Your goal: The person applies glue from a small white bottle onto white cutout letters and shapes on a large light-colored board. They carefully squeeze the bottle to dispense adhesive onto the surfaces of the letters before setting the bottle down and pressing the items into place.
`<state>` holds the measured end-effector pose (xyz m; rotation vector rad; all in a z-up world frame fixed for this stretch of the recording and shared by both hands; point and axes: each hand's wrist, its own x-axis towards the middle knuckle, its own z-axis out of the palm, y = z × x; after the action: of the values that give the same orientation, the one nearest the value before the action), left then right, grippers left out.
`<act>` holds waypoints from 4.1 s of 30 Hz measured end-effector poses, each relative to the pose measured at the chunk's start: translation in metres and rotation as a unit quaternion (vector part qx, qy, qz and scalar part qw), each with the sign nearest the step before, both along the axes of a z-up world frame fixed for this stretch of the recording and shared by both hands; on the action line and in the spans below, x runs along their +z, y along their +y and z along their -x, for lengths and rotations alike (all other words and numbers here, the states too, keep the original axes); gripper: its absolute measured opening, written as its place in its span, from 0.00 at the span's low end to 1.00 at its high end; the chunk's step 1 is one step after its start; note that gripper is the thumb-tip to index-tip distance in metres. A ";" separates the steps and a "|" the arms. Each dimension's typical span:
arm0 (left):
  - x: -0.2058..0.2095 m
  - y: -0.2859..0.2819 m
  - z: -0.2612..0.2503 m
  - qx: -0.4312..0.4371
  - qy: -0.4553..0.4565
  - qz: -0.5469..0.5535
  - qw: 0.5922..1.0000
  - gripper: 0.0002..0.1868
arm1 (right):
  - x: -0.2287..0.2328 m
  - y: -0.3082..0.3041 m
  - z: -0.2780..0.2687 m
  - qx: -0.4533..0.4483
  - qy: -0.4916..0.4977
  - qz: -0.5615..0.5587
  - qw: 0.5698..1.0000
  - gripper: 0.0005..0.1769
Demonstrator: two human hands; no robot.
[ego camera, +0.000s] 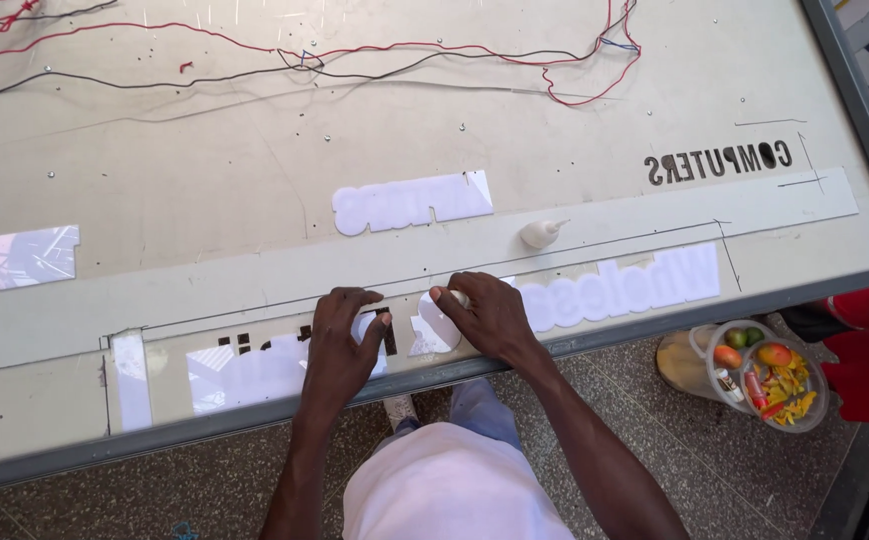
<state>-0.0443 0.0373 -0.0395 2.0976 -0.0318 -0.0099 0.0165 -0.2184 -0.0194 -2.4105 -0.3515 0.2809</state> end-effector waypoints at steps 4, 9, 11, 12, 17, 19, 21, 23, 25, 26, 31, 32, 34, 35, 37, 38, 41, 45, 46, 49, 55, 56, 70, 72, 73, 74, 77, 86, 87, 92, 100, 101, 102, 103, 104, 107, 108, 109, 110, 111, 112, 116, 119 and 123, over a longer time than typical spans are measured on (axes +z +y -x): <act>-0.017 -0.012 -0.013 -0.033 -0.022 -0.055 0.998 0.17 | -0.008 -0.012 -0.002 -0.012 -0.009 0.008 1.000 0.28; -0.026 -0.032 -0.019 -0.115 -0.024 -0.177 0.977 0.18 | 0.018 -0.035 0.003 -0.031 0.075 0.022 0.996 0.27; -0.022 -0.038 -0.023 -0.141 -0.032 -0.209 0.967 0.19 | 0.018 -0.039 0.006 -0.035 0.090 0.031 0.995 0.29; -0.020 -0.043 -0.026 -0.164 -0.040 -0.240 0.956 0.20 | 0.019 -0.042 0.006 -0.035 0.103 0.042 0.993 0.31; -0.031 -0.052 -0.031 -0.188 -0.058 -0.309 0.930 0.21 | -0.009 -0.048 0.014 -0.057 0.081 0.028 0.995 0.29; -0.031 -0.054 -0.030 -0.186 -0.059 -0.322 0.926 0.20 | -0.019 -0.051 0.014 -0.064 0.070 0.010 0.995 0.28; -0.032 -0.055 -0.029 -0.187 -0.071 -0.329 0.923 0.20 | -0.020 -0.052 0.012 -0.084 0.062 -0.035 0.994 0.30; -0.028 -0.056 -0.029 -0.191 -0.069 -0.327 0.923 0.19 | -0.008 -0.050 0.012 -0.059 0.067 -0.025 0.996 0.27; -0.028 -0.057 -0.027 -0.196 -0.071 -0.327 0.922 0.19 | -0.008 -0.047 0.013 -0.035 0.069 -0.016 0.997 0.24; -0.030 -0.057 -0.025 -0.195 -0.077 -0.323 0.923 0.19 | -0.013 -0.045 0.015 -0.003 0.044 0.006 0.999 0.19; -0.032 -0.055 -0.028 -0.195 -0.075 -0.330 0.921 0.20 | -0.040 -0.034 0.011 0.114 -0.044 0.096 0.988 0.22; -0.033 -0.055 -0.028 -0.193 -0.070 -0.324 0.923 0.20 | -0.042 -0.032 0.011 0.123 -0.058 0.110 0.985 0.21; -0.039 -0.053 -0.026 -0.192 -0.066 -0.320 0.926 0.20 | -0.049 -0.028 0.013 0.131 -0.074 0.124 0.981 0.21; -0.045 -0.052 -0.025 -0.180 -0.112 -0.313 0.926 0.22 | -0.054 -0.028 0.012 0.128 -0.086 0.121 0.981 0.25; -0.051 -0.051 -0.027 -0.165 -0.161 -0.307 0.923 0.25 | -0.061 -0.026 0.009 0.126 -0.102 0.118 0.980 0.30; -0.051 -0.051 -0.028 -0.168 -0.158 -0.304 0.924 0.25 | -0.064 -0.025 0.008 0.127 -0.100 0.130 0.978 0.30; -0.052 -0.050 -0.028 -0.167 -0.158 -0.297 0.927 0.25 | -0.071 -0.024 0.009 0.133 -0.112 0.141 0.975 0.30; -0.056 -0.049 -0.028 -0.162 -0.164 -0.288 0.930 0.26 | -0.076 -0.021 0.010 0.139 -0.119 0.174 0.968 0.28; -0.055 -0.049 -0.028 -0.161 -0.162 -0.288 0.930 0.26 | -0.076 -0.022 0.011 0.141 -0.118 0.174 0.967 0.28; -0.054 -0.046 -0.031 -0.162 -0.168 -0.277 0.932 0.26 | -0.079 -0.023 0.009 0.140 -0.125 0.167 0.968 0.30; -0.053 -0.044 -0.033 -0.162 -0.169 -0.266 0.935 0.23 | -0.084 -0.026 0.007 0.148 -0.141 0.166 0.965 0.31; -0.054 -0.045 -0.035 -0.159 -0.171 -0.271 0.934 0.24 | -0.083 -0.025 0.005 0.143 -0.134 0.168 0.966 0.32; -0.058 -0.075 -0.015 -0.159 -0.233 -0.383 0.879 0.22 | -0.074 -0.028 0.021 0.107 -0.141 0.081 0.981 0.28; -0.059 -0.073 -0.011 -0.159 -0.242 -0.376 0.880 0.20 | -0.078 -0.027 0.029 0.089 -0.195 0.056 0.975 0.30; -0.060 -0.074 -0.009 -0.157 -0.241 -0.376 0.880 0.20 | -0.080 -0.028 0.032 0.091 -0.195 0.056 0.975 0.30; -0.061 -0.074 -0.008 -0.154 -0.229 -0.370 0.887 0.19 | -0.082 -0.029 0.034 0.069 -0.210 0.030 0.975 0.30; -0.060 -0.074 -0.007 -0.142 -0.220 -0.361 0.895 0.19 | -0.082 -0.030 0.036 0.035 -0.214 0.000 0.976 0.29; -0.060 -0.085 0.004 -0.121 -0.188 -0.366 0.903 0.24 | -0.064 -0.027 0.040 -0.002 -0.138 -0.009 0.990 0.21; -0.054 -0.086 0.006 -0.133 -0.173 -0.362 0.906 0.27 | -0.063 -0.027 0.040 -0.005 -0.142 -0.019 0.990 0.22; -0.021 -0.090 0.019 -0.138 -0.155 -0.347 0.914 0.26 | -0.061 -0.026 0.036 0.007 -0.156 -0.034 0.987 0.21; -0.037 -0.101 0.038 -0.109 -0.153 -0.364 0.912 0.29 | -0.055 -0.033 0.039 0.037 -0.142 -0.111 0.983 0.16; -0.034 -0.102 0.042 -0.130 -0.120 -0.371 0.912 0.38 | -0.059 -0.035 0.038 0.040 -0.148 -0.132 0.979 0.15; -0.032 -0.104 0.046 -0.150 -0.087 -0.377 0.910 0.49 | -0.064 -0.038 0.037 0.042 -0.155 -0.152 0.975 0.15; -0.032 -0.104 0.047 -0.150 -0.082 -0.376 0.911 0.49 | -0.065 -0.040 0.037 0.044 -0.150 -0.153 0.976 0.15; -0.032 -0.104 0.048 -0.162 -0.060 -0.390 0.905 0.60 | -0.066 -0.041 0.038 0.056 -0.145 -0.171 0.973 0.16; -0.032 -0.113 0.050 -0.155 -0.035 -0.417 0.895 0.71 | -0.061 -0.056 0.048 0.087 -0.143 -0.185 0.968 0.17; -0.031 -0.115 0.051 -0.139 -0.036 -0.435 0.889 0.69 | -0.057 -0.060 0.051 0.101 -0.149 -0.183 0.966 0.16; -0.036 -0.117 0.052 -0.129 -0.034 -0.435 0.890 0.69 | -0.059 -0.067 0.055 0.111 -0.149 -0.184 0.965 0.16; -0.040 -0.119 0.053 -0.104 -0.050 -0.440 0.891 0.65 | -0.061 -0.074 0.058 0.117 -0.146 -0.181 0.965 0.17; -0.046 -0.121 0.055 -0.085 -0.066 -0.443 0.890 0.60 | -0.064 -0.084 0.064 0.119 -0.141 -0.177 0.967 0.18; -0.049 -0.121 0.049 -0.081 -0.062 -0.442 0.891 0.60 | -0.062 -0.088 0.060 0.123 -0.138 -0.177 0.967 0.18; -0.080 -0.122 0.057 -0.027 -0.154 -0.482 0.862 0.50 | -0.060 -0.101 0.070 0.129 -0.128 -0.191 0.965 0.22; -0.095 -0.121 0.059 -0.009 -0.204 -0.480 0.853 0.44 | -0.054 -0.104 0.072 0.122 -0.115 -0.188 0.968 0.24; -0.100 -0.120 0.060 -0.010 -0.212 -0.479 0.852 0.39 | -0.062 -0.102 0.064 0.128 -0.067 -0.150 0.978 0.19</act>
<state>-0.1043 -0.0822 -0.1399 3.0600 -0.3877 0.5288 -0.0478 -0.3206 -0.0817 -2.0910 -0.7169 0.1660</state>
